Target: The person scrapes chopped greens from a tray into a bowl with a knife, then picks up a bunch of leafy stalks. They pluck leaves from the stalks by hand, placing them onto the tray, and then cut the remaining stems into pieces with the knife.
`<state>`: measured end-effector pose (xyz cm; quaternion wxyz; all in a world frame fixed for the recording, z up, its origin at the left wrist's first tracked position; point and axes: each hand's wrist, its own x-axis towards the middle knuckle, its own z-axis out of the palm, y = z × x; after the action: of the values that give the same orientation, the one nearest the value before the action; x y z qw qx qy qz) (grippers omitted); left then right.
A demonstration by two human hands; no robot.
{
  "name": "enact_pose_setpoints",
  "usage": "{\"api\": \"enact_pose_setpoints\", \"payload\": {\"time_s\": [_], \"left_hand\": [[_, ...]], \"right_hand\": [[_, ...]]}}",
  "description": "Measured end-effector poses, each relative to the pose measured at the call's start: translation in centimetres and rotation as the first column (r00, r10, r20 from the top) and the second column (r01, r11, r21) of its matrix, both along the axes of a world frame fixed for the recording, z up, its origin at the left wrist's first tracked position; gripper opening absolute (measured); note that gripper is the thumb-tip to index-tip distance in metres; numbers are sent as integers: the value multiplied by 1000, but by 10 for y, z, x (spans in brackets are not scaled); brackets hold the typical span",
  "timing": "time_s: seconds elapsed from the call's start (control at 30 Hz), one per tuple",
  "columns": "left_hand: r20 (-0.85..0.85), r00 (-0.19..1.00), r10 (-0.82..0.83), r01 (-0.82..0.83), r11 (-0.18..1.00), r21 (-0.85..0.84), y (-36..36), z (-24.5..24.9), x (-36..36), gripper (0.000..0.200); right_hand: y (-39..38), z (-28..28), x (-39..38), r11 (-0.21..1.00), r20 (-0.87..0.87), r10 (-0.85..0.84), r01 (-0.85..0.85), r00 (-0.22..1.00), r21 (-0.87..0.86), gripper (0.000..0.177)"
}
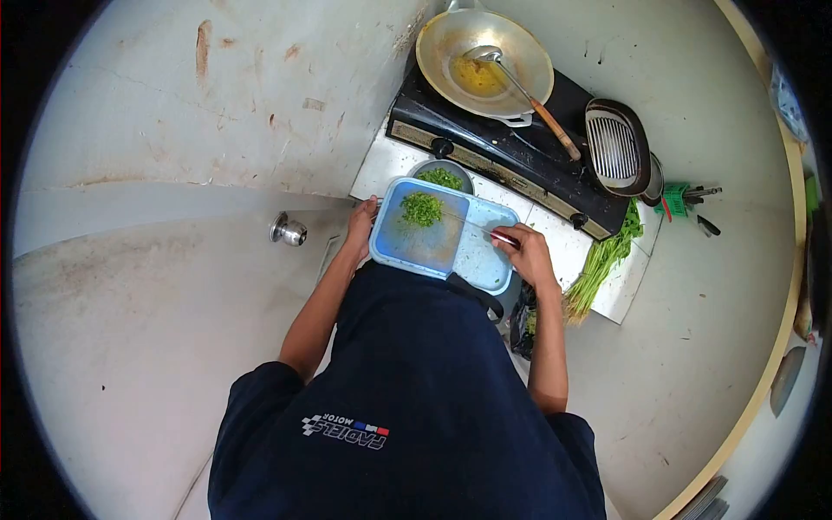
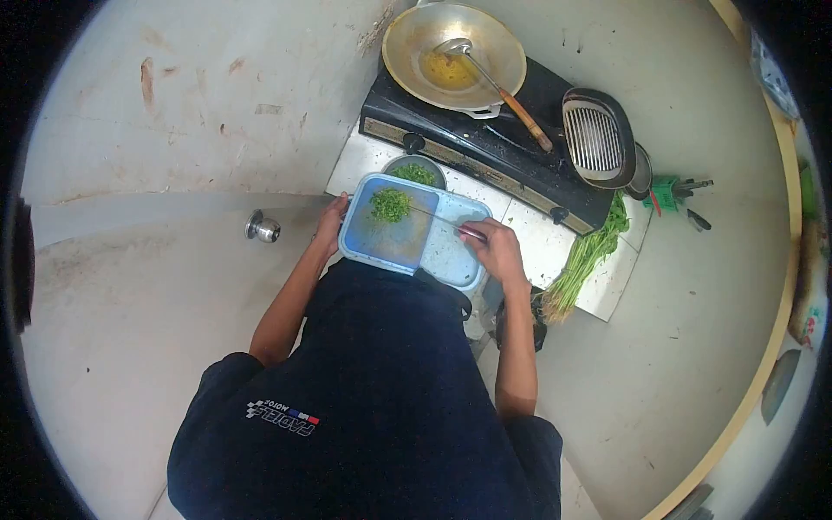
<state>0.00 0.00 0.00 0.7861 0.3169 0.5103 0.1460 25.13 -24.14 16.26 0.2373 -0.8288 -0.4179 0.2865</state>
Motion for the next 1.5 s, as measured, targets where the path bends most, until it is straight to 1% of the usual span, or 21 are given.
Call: {"api": "enact_pose_setpoints", "payload": {"time_s": [0.07, 0.1, 0.17, 0.27, 0.4, 0.47, 0.57, 0.67, 0.77, 0.87, 0.9, 0.97, 1.07, 1.17, 1.27, 1.4, 1.47, 1.5], "left_hand": [[-9, 1000, 13, -13, 1000, -11, 3, 8, 2, 41], [-12, 1000, 3, -2, 1000, 24, 7, 9, -1, 40], [-8, 1000, -21, 21, 999, 50, -1, 0, 0, 40], [-10, 999, -31, 31, 999, 25, 10, 14, 3, 42], [11, 1000, -15, 15, 1000, -18, 10, 11, 4, 43], [-8, 1000, 3, -3, 999, -40, 10, 16, 6, 43], [-12, 999, -30, 30, 999, -38, 13, 14, 5, 43], [-17, 992, -128, 127, 991, -34, 15, 8, 4, 54], [-40, 993, -109, 107, 993, -50, 11, 25, 11, 54], [-21, 994, -111, 109, 992, -70, 9, 27, 15, 51], [-8, 994, -106, 105, 992, -67, 8, 28, 16, 47], [21, 995, -96, 97, 993, -65, 4, 27, 19, 41], [9, 991, -133, 133, 989, -64, 2, 29, 24, 40], [-1, 986, -168, 167, 981, -98, 5, 15, 24, 39], [-18, 985, -173, 169, 977, -130, 2, 28, 28, 39], [5, 985, -172, 171, 978, -117, 1, 12, 26, 38], [20, 985, -173, 174, 977, -119, 4, -1, 24, 37], [14, 986, -167, 168, 978, -127, 5, 1, 25, 36]], "right_hand": [[6, -1, 2, 1000, 23, 24, -25, 999, 2, 22], [9, -2, 2, 999, 26, 27, -28, 999, 23, 22], [8, -4, 7, 999, 40, 31, -32, 999, 21, 21], [29, -17, 13, 999, 104, 33, -36, 994, 27, 20], [39, -23, 15, 1000, 202, 20, -19, 979, -6, 22], [40, -22, 11, 999, 181, -4, -2, 983, 34, 23], [39, -14, 2, 995, 128, -42, 30, 991, 96, 24], [34, -2, -10, 990, 71, -63, 54, 996, 128, 24], [29, 7, -20, 989, 36, -58, 52, 998, 135, 23], [27, 8, -29, 989, 16, -64, 61, 998, 132, 23], [27, 7, -30, 989, 7, -70, 68, 998, 131, 23], [25, 6, -32, 990, 13, -73, 71, 997, 125, 23], [24, 0, -32, 992, 42, -82, 78, 996, 99, 23], [25, -13, -27, 993, 117, -87, 76, 989, 94, 23], [24, -28, -24, 993, 172, -105, 95, 979, 66, 24], [29, -27, -23, 993, 235, -117, 116, 965, 18, 25], [30, -25, -22, 989, 204, -144, 135, 968, 59, 24], [32, -22, -23, 986, 188, -157, 144, 970, 78, 24]]}}
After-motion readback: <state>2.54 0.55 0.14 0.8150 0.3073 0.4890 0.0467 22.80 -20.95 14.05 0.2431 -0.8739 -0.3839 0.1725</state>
